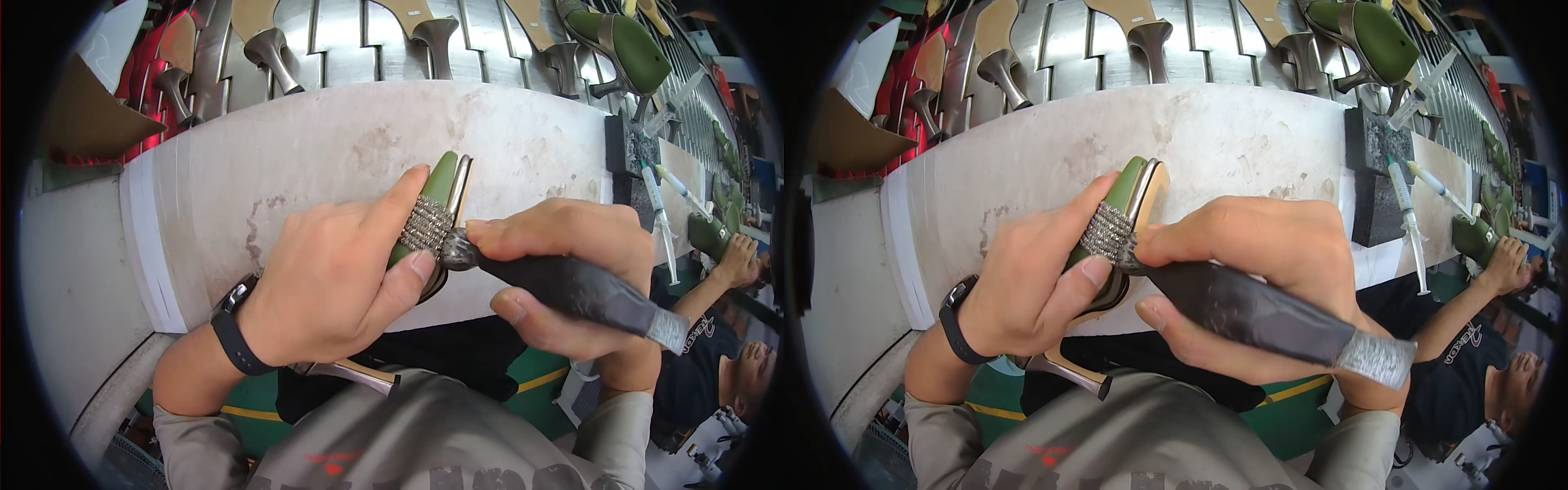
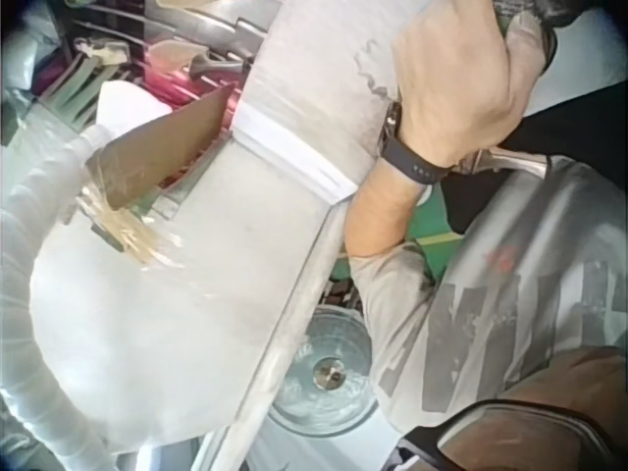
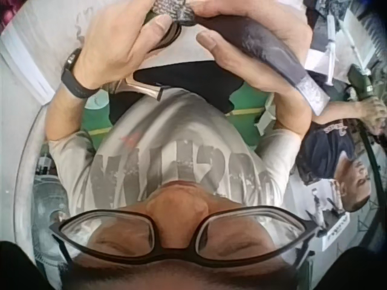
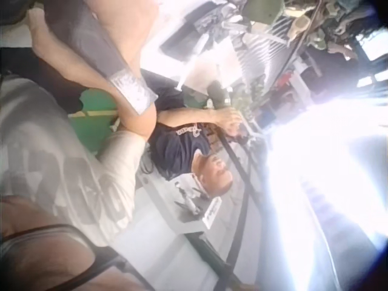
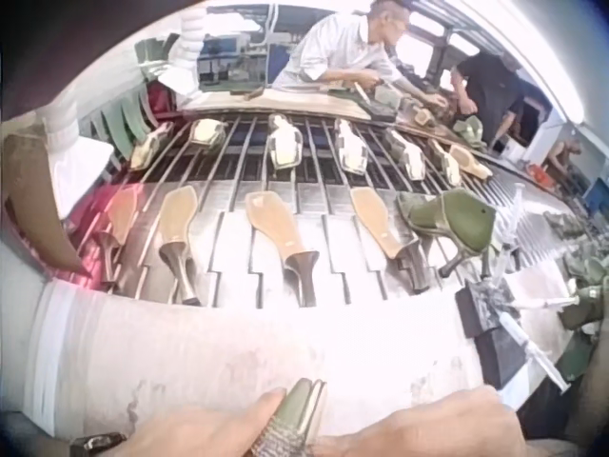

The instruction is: The person attaches outsoles to heeled shoes on shoe lasts by pressing the soles onto the shoe uppers by hand, hammering the edges with a hammer, applying adhesive with a syringe, and placing the shoes onto a conveyor belt.

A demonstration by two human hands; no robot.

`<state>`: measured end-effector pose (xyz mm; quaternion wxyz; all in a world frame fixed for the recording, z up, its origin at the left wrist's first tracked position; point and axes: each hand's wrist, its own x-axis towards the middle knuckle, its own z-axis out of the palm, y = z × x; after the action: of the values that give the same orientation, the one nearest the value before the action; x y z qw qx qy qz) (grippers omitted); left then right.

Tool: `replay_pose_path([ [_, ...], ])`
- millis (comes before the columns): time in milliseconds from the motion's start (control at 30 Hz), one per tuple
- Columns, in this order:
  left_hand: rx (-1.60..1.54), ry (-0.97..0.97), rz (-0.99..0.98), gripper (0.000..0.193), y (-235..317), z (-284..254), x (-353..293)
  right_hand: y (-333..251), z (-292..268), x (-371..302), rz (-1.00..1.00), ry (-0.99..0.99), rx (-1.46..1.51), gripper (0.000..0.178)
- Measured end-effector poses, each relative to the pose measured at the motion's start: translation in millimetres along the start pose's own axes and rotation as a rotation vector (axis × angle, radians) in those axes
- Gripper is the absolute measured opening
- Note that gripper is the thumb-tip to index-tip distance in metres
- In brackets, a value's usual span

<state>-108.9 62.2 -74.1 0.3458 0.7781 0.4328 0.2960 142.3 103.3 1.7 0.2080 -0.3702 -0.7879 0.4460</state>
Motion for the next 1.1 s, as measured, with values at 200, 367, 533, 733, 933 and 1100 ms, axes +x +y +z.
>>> replay_pose_path([
  [200,-0.045,-0.071,-0.055,0.059,2,-4,-2,-10,15,-8,-0.265,-0.013,-0.250,0.030],
  [367,-0.078,-0.063,-0.074,0.056,3,-2,-3,-14,38,-25,-0.288,0.058,-0.289,0.033],
  [533,-0.096,-0.040,-0.065,0.055,0,2,-6,-13,75,-45,-0.294,0.231,-0.373,0.030],
  [733,-0.078,-0.005,-0.025,0.053,-1,3,-8,-17,127,-59,-0.246,0.424,-0.502,0.028],
  [933,-0.070,-0.006,-0.081,0.051,3,0,-11,-23,156,-59,-0.114,0.464,-0.276,0.042],
  [1100,-0.232,0.074,-0.054,0.049,-22,0,-16,-8,145,-58,-0.206,0.411,-0.062,0.038],
])
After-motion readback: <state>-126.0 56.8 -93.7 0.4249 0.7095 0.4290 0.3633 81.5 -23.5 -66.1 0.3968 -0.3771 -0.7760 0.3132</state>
